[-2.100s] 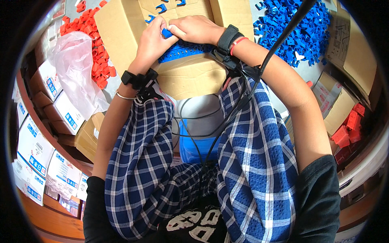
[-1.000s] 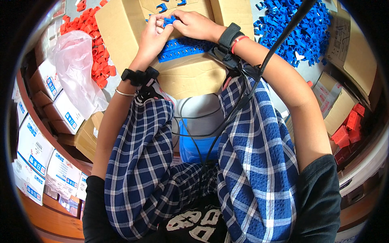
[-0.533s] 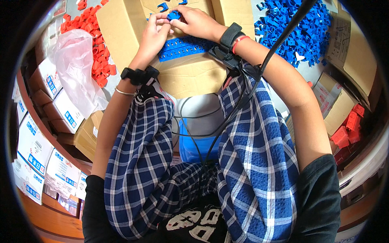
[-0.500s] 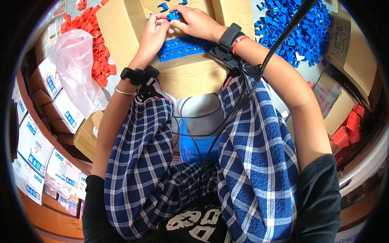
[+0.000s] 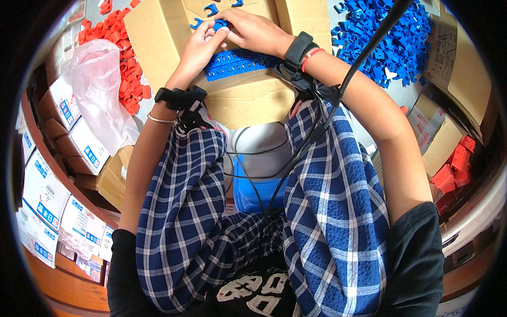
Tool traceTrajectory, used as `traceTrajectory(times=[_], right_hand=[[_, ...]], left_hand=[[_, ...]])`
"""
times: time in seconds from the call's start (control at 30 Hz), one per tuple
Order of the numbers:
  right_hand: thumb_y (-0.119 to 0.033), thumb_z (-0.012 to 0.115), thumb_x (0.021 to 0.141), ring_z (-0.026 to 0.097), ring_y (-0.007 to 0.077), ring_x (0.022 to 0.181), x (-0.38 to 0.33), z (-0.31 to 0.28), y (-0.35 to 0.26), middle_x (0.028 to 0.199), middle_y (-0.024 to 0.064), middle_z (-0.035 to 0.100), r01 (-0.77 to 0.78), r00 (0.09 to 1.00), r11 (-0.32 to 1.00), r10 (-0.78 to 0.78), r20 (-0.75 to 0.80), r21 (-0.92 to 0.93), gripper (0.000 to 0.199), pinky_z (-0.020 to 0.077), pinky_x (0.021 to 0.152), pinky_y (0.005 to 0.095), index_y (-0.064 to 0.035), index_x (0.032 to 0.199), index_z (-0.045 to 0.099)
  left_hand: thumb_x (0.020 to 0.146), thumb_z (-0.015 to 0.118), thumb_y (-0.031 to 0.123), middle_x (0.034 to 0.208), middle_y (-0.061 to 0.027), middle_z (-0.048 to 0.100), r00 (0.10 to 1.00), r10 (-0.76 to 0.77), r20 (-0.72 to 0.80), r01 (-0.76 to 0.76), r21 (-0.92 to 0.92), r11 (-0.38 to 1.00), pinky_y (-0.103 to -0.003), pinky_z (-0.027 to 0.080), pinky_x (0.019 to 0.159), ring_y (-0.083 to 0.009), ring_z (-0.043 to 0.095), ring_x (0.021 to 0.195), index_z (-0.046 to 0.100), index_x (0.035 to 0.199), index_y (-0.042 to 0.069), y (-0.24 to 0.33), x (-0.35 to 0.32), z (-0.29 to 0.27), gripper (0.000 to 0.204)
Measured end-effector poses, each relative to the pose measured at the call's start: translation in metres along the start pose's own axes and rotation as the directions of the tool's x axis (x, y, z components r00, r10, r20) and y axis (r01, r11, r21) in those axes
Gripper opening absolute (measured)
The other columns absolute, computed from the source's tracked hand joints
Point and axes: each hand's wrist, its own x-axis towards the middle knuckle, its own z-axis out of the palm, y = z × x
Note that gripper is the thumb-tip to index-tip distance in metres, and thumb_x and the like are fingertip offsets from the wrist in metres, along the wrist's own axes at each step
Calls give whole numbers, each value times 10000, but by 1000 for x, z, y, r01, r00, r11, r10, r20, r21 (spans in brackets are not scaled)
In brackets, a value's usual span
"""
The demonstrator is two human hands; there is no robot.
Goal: The person snaps blue plastic clips onto a blue mounting strip by hand. They pick up individual blue clips from a box and press them into the corresponding slots on the strip until the strip is partially filled.
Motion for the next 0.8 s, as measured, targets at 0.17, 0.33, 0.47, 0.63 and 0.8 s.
traceTrajectory(times=[0.17,0.33,0.47,0.63,0.8], right_hand=[[-168,550,884,593,329,945,2,2,-3,1033,134,589,93,995,995,-94,-14,-22,342,497,810,403,-109,1219,514],[-166,556,875,590,315,943,1,-1,-4,1000,109,585,62,996,995,-57,68,-83,320,505,782,398,-106,1187,516],[-184,563,871,597,306,922,0,-4,-8,982,94,581,77,995,991,-70,66,-112,305,519,747,396,-107,1162,511],[-210,557,875,607,300,898,3,-2,-6,985,89,581,86,992,983,-70,100,-164,276,530,716,397,-100,1125,516],[-226,534,890,612,296,889,-2,-5,-7,980,88,581,66,992,975,-41,121,-210,276,533,699,393,-93,1131,513]], left_hand=[[900,626,290,843,9,583,999,25,-29,-22,96,995,-188,423,659,-54,532,746,535,1153,6,6,-5,2,391],[857,667,363,748,56,520,994,57,-93,-30,268,963,-191,396,598,-29,463,683,599,1075,16,15,-10,2,416],[852,662,372,736,55,516,990,71,-122,-28,323,946,-194,402,601,-27,461,671,605,1069,23,18,-11,3,415],[856,593,422,852,-115,683,993,-52,-107,89,385,919,-298,510,715,-184,661,785,614,1063,18,14,-8,0,454],[882,558,424,841,-120,682,995,-69,-76,90,319,944,-307,516,699,-189,676,763,603,1057,12,23,-12,7,450]])
